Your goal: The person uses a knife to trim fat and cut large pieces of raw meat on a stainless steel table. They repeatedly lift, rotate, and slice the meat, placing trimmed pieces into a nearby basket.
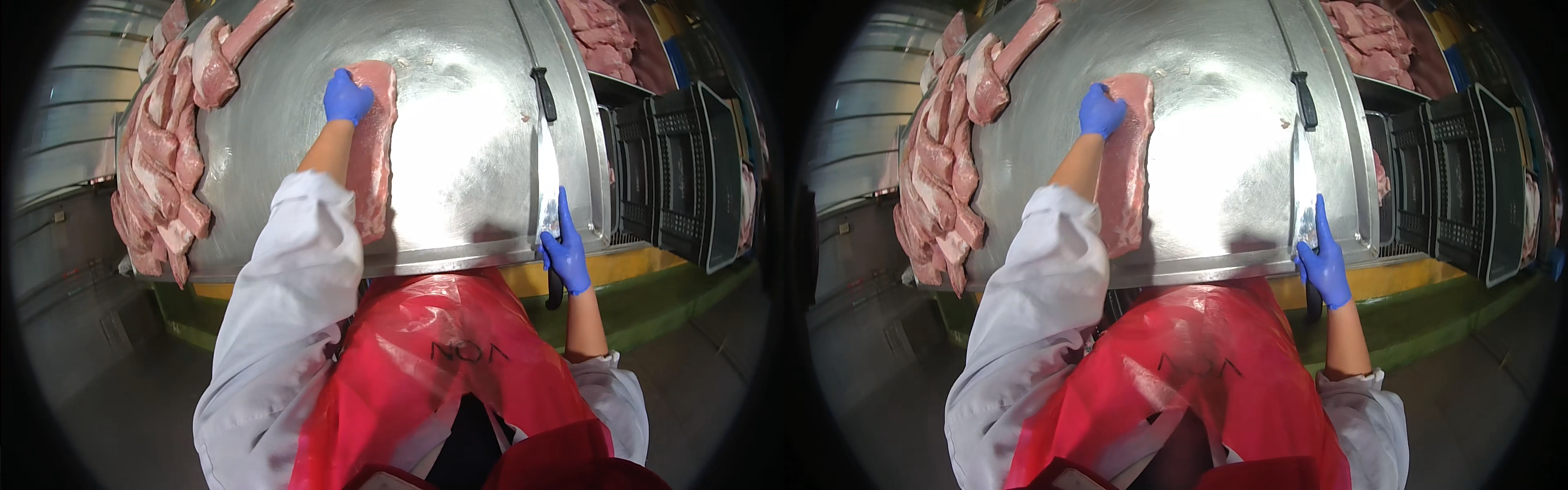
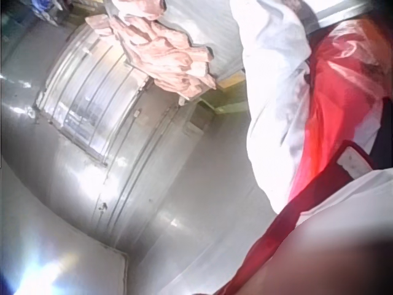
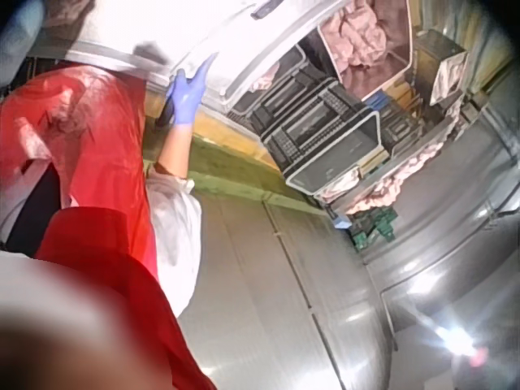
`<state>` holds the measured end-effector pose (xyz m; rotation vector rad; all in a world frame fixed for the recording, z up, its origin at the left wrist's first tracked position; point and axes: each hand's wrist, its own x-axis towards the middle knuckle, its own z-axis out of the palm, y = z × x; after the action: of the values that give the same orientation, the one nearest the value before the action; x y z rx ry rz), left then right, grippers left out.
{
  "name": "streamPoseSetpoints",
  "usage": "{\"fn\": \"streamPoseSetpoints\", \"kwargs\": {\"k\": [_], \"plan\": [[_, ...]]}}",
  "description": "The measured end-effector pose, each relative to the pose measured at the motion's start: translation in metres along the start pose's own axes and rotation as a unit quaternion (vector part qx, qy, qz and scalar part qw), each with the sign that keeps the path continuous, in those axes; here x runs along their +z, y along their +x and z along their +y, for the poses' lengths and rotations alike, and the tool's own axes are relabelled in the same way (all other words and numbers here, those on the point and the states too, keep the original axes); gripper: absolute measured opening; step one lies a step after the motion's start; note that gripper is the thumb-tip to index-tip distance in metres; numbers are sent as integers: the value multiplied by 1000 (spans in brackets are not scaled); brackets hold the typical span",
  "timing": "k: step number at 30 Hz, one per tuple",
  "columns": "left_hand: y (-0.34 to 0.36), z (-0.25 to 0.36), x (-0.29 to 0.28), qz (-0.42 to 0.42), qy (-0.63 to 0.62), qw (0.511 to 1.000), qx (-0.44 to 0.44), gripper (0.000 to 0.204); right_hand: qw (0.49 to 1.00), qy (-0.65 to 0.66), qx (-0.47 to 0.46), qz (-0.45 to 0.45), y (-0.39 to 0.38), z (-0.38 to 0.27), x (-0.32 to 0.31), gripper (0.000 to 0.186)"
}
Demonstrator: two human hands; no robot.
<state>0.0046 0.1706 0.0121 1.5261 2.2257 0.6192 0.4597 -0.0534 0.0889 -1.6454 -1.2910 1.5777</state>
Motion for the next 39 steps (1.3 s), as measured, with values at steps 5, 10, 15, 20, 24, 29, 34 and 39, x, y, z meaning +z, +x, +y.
{"fn": "streamPoseSetpoints", "kwargs": {"k": [5, 10, 15, 20, 24, 29, 34, 39], "plan": [[-14, -23, -4, 49, -257, 952, -157, 37, 986, -122, -114, -27, 86, -10, 16, 84], [-32, 6, -17, 61, -262, 949, -165, 21, 975, -35, -197, -96, 210, -57, 130, 84], [-29, 19, -10, 63, -222, 967, -106, 20, 978, -57, -169, -111, 322, -115, 222, 83], [-42, 39, -26, 90, -328, 931, -136, 21, 915, -182, -79, -351, 264, -139, 181, 82], [-37, 33, -26, 131, -193, 972, -26, 18, 892, -165, -74, -413, 212, -135, 139, 81], [-37, 46, -32, 80, -351, 932, 32, 17, 892, -243, -18, -381, 255, -133, 202, 74], [-41, 5, -131, 94, -582, 808, 3, 39, 825, -204, -297, -436, 165, -50, 121, 81], [-97, -82, -219, 136, -620, 768, -83, 36, 868, -260, -99, -410, 181, -114, 180, 78]]}}
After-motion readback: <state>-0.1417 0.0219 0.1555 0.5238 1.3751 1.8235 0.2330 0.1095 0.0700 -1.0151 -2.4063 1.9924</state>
